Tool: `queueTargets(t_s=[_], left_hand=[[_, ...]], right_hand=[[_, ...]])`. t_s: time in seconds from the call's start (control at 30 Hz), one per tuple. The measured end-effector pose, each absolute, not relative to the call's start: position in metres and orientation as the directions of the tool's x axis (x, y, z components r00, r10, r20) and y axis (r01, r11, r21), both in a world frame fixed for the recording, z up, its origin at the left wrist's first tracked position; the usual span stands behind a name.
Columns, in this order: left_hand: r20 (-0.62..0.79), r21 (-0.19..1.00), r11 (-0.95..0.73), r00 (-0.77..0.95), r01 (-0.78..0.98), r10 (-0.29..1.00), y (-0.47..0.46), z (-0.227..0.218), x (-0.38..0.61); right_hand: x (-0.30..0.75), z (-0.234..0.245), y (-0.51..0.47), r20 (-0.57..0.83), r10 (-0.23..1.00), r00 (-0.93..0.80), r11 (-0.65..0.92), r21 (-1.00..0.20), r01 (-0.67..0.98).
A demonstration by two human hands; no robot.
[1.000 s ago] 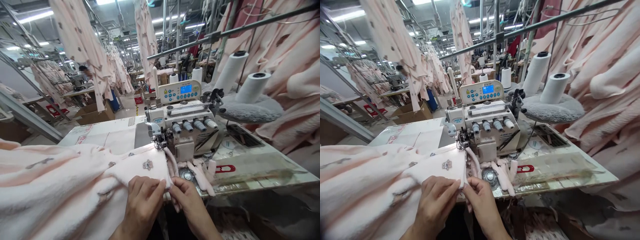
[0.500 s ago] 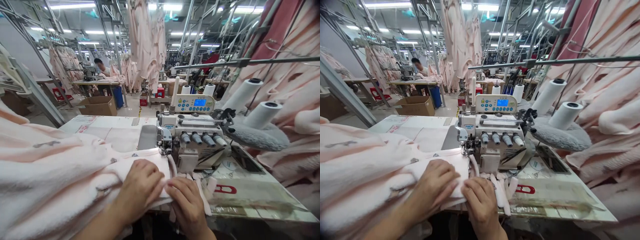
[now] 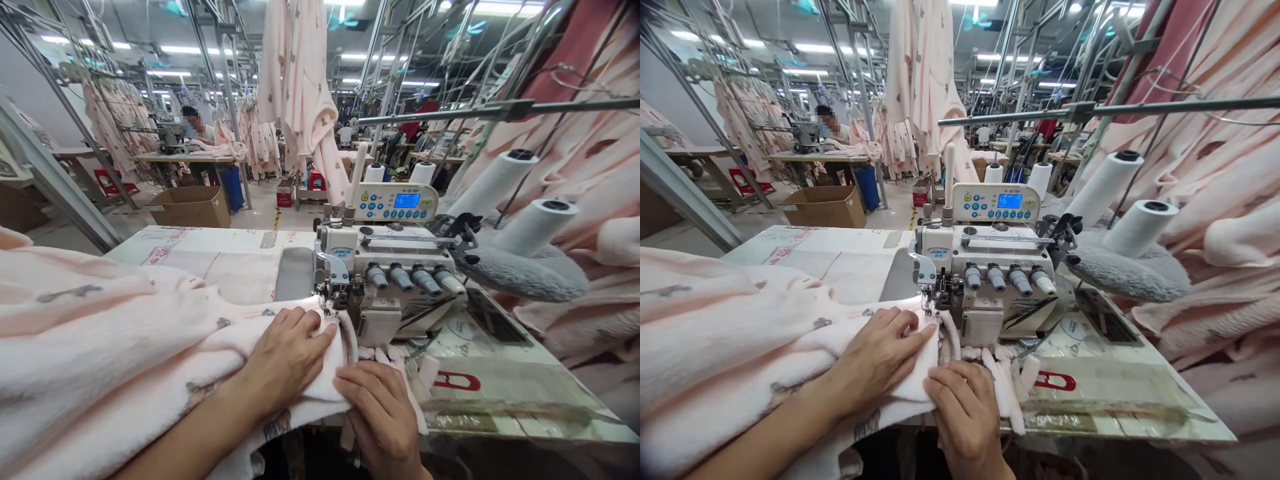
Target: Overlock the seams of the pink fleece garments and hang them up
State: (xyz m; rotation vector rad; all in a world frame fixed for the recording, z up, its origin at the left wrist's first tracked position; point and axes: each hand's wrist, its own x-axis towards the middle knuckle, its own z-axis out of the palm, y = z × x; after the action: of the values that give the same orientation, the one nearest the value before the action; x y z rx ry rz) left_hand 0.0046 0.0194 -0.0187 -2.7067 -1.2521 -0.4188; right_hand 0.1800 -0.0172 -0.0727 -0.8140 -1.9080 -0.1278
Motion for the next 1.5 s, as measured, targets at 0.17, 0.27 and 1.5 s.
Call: queueTargets(t_s=[0.17,0.27,1.5], left_hand=[[0.336,0.052,-0.658,0.608,0.751,0.72,0.023,-0.016,0.0],[0.361,0.222,-0.622,0.529,0.751,0.768,0.027,-0.007,0.0],[0.198,0.313,0.077,-0.145,0.946,0.969,0.15,-0.002,-0.023]], right_hand=[[0.178,-0.071,-0.011,0.821,0.526,-0.221,0.733,-0.306,0.608],[0.176,-0.07,-0.008,0.813,0.536,-0.225,0.733,-0.316,0.602],[0.147,-0.076,-0.014,0.801,0.58,-0.149,0.723,-0.422,0.547]])
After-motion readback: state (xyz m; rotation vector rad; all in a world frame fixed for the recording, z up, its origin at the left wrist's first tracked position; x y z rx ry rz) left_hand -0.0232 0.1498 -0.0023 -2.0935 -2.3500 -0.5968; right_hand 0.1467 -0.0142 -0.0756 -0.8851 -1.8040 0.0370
